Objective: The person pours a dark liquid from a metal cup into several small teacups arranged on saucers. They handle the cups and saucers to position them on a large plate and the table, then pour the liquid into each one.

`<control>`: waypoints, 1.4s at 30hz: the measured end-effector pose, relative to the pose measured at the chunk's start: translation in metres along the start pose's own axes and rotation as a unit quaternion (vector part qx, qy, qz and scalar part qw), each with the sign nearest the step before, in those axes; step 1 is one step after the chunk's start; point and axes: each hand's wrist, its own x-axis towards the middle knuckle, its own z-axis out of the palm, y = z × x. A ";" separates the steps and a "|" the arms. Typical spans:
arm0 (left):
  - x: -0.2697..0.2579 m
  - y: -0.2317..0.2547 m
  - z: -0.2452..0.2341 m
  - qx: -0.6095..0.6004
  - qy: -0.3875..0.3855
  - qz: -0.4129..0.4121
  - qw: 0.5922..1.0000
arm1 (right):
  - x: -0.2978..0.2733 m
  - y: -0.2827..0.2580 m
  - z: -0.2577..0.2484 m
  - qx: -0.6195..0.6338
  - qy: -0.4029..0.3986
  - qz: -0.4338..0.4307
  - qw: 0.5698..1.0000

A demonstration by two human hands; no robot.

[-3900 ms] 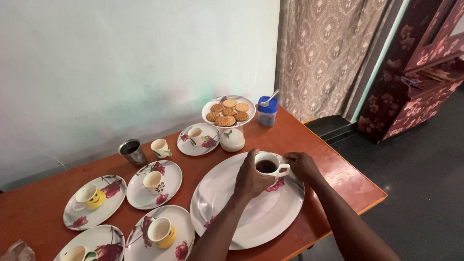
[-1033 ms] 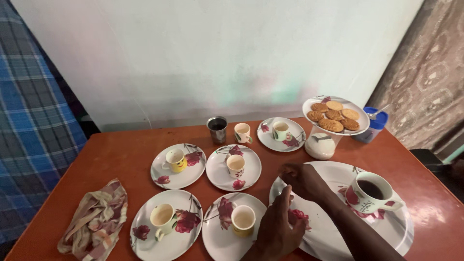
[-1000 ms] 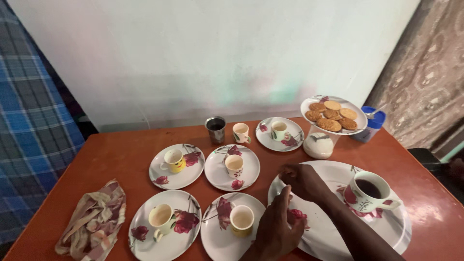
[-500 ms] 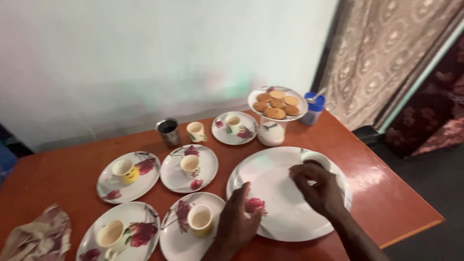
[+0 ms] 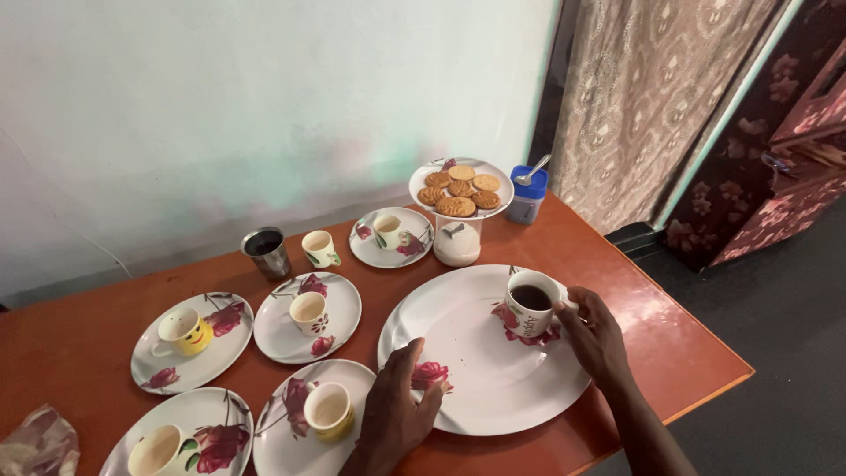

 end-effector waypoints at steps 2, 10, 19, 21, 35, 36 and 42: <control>0.000 0.000 -0.001 0.006 -0.006 0.000 1.000 | 0.000 -0.002 0.003 0.012 -0.010 0.017 1.000; 0.002 0.004 0.000 0.025 -0.020 -0.029 0.999 | -0.002 -0.009 0.010 0.037 -0.050 0.016 0.998; 0.016 0.020 -0.001 0.057 -0.030 -0.075 0.995 | -0.004 -0.008 0.007 -0.004 -0.038 0.020 0.999; 0.027 0.023 -0.001 0.075 -0.051 -0.114 0.989 | -0.003 -0.007 0.007 0.005 -0.045 0.018 0.999; 0.163 -0.045 0.025 0.043 0.104 -0.271 0.956 | -0.002 -0.006 0.007 0.020 -0.063 0.022 0.998; 0.171 -0.057 0.027 0.071 0.113 -0.270 0.954 | -0.002 -0.006 0.007 0.025 -0.065 0.016 0.997; 0.195 -0.099 0.026 0.160 0.064 -0.304 0.937 | -0.001 -0.002 0.008 0.011 -0.060 0.027 0.998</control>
